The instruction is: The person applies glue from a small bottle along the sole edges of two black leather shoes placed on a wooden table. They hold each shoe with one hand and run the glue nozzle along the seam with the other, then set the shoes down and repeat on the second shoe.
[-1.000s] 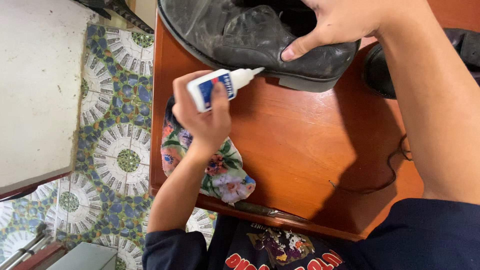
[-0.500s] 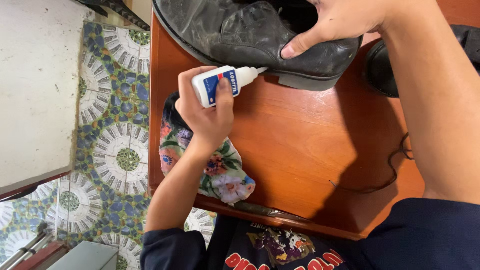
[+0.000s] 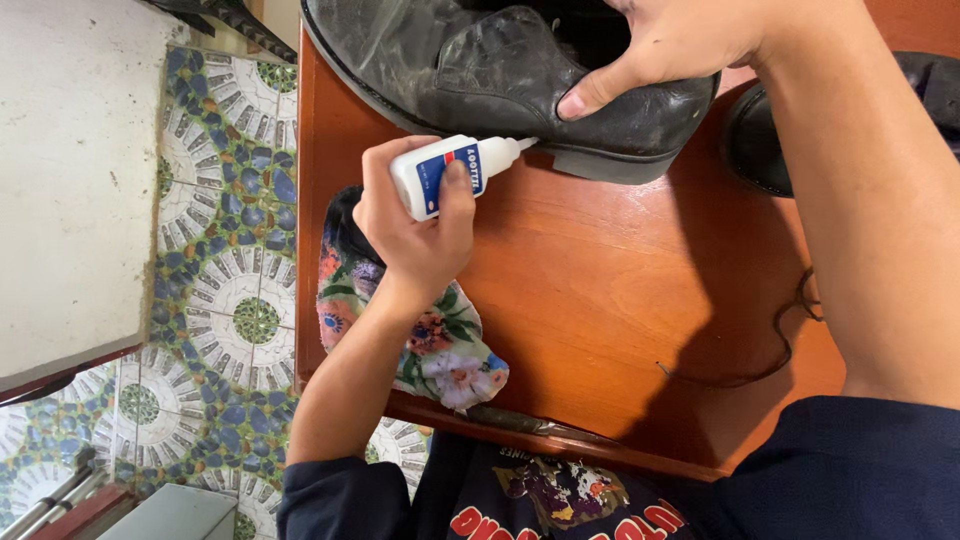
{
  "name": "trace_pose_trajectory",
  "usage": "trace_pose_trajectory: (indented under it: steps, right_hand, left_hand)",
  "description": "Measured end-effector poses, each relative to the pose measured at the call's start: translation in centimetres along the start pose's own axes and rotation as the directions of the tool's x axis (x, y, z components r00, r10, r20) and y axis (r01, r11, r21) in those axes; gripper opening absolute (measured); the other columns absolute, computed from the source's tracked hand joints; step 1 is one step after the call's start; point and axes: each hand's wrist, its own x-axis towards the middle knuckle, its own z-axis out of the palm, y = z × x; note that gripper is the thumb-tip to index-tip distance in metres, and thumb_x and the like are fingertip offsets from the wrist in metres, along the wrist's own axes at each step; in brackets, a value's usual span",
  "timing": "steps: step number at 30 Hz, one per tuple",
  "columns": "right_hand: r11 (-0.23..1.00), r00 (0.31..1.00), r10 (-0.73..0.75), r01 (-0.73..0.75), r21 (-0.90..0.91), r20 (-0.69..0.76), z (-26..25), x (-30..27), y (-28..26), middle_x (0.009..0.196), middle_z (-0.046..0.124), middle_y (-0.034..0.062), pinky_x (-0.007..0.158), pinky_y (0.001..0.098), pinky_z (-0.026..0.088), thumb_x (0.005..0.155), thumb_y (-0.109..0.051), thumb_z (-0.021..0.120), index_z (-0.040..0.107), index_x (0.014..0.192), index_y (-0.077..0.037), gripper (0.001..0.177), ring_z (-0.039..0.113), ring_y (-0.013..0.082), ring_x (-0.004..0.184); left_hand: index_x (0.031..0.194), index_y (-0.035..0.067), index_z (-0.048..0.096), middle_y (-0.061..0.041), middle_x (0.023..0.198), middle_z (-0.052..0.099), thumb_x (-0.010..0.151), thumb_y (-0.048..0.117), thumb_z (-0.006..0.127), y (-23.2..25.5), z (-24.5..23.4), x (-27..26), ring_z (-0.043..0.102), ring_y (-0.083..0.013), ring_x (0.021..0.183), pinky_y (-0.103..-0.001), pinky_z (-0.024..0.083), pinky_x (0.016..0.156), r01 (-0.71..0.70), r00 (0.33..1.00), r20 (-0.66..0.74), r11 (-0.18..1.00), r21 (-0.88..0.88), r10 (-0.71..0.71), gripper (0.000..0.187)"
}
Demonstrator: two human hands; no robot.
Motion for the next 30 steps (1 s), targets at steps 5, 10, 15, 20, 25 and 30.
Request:
trace_pose_trajectory:
  steps: [5, 10, 15, 20, 25, 30]
  right_hand:
    - [0.995, 0.994, -0.098, 0.099, 0.008, -0.057, 0.2, 0.3, 0.5, 0.065, 0.065, 0.0204, 0.045, 0.0416, 0.049, 0.072, -0.057, 0.088, 0.069, 0.104, 0.007, 0.075, 0.063, 0.0324, 0.052]
    - [0.997, 0.999, 0.042, -0.042, 0.066, 0.008, -0.2, -0.4, 0.1, 0.063, 0.065, 0.0198, 0.042, 0.0416, 0.052, 0.072, -0.055, 0.088, 0.068, 0.105, 0.006, 0.073, 0.064, 0.0319, 0.049]
    - [0.995, 0.999, 0.038, -0.041, 0.096, 0.026, -0.9, -0.5, -0.7, 0.061, 0.064, 0.0168, 0.040, 0.0381, 0.051, 0.073, -0.051, 0.088, 0.066, 0.107, 0.005, 0.069, 0.064, 0.0294, 0.047]
    - [0.976, 0.978, 0.185, -0.194, 0.096, 0.096, -1.1, -0.8, -1.1, 0.061, 0.064, 0.0209, 0.038, 0.0380, 0.050, 0.075, -0.051, 0.087, 0.069, 0.101, 0.009, 0.068, 0.063, 0.0317, 0.047]
    - [0.999, 1.000, 0.003, -0.003, 0.051, -0.007, -0.4, -0.1, -0.1, 0.066, 0.066, 0.0200, 0.045, 0.0422, 0.053, 0.074, -0.053, 0.088, 0.067, 0.110, 0.006, 0.072, 0.066, 0.0329, 0.053]
    - [0.988, 0.994, -0.102, 0.106, 0.110, -0.041, 0.1, 0.3, 0.8, 0.078, 0.069, 0.0208, 0.055, 0.0428, 0.057, 0.072, -0.053, 0.087, 0.067, 0.114, 0.006, 0.075, 0.070, 0.0336, 0.062]
  left_hand:
    - [0.118, -0.001, 0.057, -0.014, 0.093, 0.075, 0.103, 0.010, 0.071, 0.3, -0.1, -0.1, 0.077, -0.0152, 0.079, -0.025, 0.062, 0.072, -0.019, 1.000, -0.014, 1.000, 0.005, 0.019, 0.024]
    - [0.115, -0.002, 0.058, -0.012, 0.091, 0.075, 0.100, 0.009, 0.072, 0.4, 0.7, 0.1, 0.077, -0.0147, 0.075, -0.025, 0.061, 0.065, -0.023, 0.999, 0.037, 0.999, -0.038, 0.025, 0.023]
    - [0.116, -0.001, 0.057, -0.012, 0.094, 0.075, 0.100, 0.010, 0.073, 0.1, 0.8, 0.4, 0.078, -0.0145, 0.076, -0.025, 0.063, 0.067, -0.083, 0.995, 0.049, 0.996, -0.017, 0.083, 0.025]
    - [0.116, -0.001, 0.057, -0.012, 0.094, 0.076, 0.101, 0.011, 0.072, -0.3, 0.5, 0.4, 0.078, -0.0150, 0.075, -0.025, 0.062, 0.067, -0.056, 0.997, 0.052, 0.998, -0.019, 0.057, 0.025]
    - [0.116, -0.002, 0.057, -0.012, 0.094, 0.075, 0.102, 0.011, 0.072, -0.6, -0.3, 0.6, 0.077, -0.0147, 0.076, -0.026, 0.062, 0.069, -0.018, 0.999, 0.033, 1.000, 0.007, 0.018, 0.024]
    - [0.118, -0.002, 0.057, -0.013, 0.096, 0.075, 0.103, 0.010, 0.071, -0.7, -0.6, 0.5, 0.077, -0.0127, 0.079, -0.025, 0.062, 0.072, -0.014, 0.999, 0.031, 1.000, -0.010, 0.014, 0.024]
